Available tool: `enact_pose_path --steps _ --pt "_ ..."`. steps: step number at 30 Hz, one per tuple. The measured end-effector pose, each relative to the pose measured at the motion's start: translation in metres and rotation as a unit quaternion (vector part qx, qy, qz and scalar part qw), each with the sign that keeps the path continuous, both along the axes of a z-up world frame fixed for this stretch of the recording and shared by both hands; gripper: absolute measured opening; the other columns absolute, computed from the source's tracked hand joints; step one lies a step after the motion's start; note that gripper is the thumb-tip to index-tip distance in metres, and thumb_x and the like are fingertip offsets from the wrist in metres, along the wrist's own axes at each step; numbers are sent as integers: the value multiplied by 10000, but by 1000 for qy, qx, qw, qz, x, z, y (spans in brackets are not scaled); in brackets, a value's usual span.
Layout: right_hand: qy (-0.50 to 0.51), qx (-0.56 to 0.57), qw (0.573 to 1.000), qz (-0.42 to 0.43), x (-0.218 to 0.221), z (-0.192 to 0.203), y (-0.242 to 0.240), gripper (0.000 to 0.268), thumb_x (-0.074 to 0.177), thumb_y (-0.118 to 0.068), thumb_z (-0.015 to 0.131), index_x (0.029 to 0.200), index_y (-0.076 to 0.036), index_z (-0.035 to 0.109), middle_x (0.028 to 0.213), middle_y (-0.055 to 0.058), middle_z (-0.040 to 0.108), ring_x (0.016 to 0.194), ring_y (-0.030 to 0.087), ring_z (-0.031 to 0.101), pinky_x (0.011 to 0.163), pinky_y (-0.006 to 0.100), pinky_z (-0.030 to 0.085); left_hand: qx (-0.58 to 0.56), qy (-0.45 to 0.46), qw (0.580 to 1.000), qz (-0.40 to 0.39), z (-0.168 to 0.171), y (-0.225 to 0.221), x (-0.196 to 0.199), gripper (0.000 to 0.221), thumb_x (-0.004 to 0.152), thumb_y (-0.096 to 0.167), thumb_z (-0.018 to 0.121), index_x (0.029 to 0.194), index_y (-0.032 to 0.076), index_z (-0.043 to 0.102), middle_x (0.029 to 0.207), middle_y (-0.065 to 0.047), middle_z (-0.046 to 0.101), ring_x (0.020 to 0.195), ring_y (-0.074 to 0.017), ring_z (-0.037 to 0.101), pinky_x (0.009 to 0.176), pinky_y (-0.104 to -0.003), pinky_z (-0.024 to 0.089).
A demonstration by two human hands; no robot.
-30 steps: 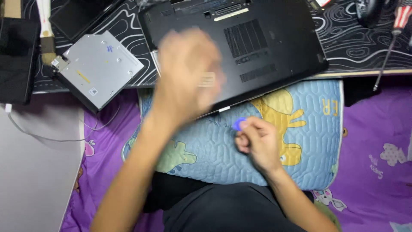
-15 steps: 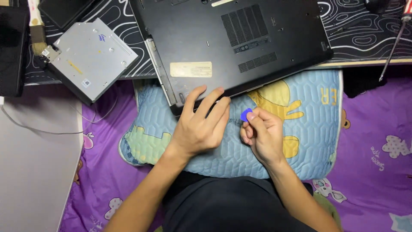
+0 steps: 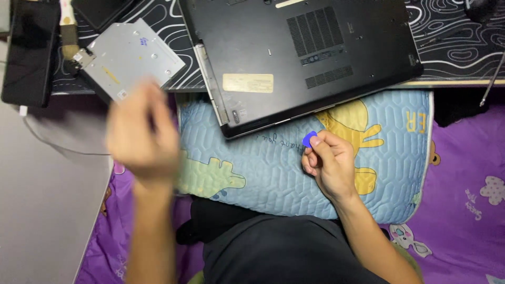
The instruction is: Disassembling a laptop by prying open the case and removing the optical drive
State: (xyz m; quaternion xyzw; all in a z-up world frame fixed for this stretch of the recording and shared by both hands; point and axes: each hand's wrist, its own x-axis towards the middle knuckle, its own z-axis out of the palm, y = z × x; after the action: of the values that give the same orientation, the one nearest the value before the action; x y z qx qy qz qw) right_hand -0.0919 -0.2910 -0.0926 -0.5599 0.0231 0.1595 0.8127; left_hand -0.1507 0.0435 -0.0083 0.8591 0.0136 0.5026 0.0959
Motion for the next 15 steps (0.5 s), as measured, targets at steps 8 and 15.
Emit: enact_pose_path --steps 8,15 --pt "-52 -141 978 147 3 39 21 260 1163 -113 645 978 29 759 680 84 674 528 124 603 445 224 449 85 192 977 21 -9 79 22 148 1235 34 769 1294 -89 825 1362 -265 814 1227 -444 763 1032 -519 563" --pt "-39 -128 986 100 8 53 44 322 1173 -178 657 905 -2 686 630 56 592 497 121 561 431 229 433 -86 185 971 -127 -7 -25 3 456 1182 178 758 1547 -84 678 1644 -295 629 1549 -478 623 1316 -595 507"
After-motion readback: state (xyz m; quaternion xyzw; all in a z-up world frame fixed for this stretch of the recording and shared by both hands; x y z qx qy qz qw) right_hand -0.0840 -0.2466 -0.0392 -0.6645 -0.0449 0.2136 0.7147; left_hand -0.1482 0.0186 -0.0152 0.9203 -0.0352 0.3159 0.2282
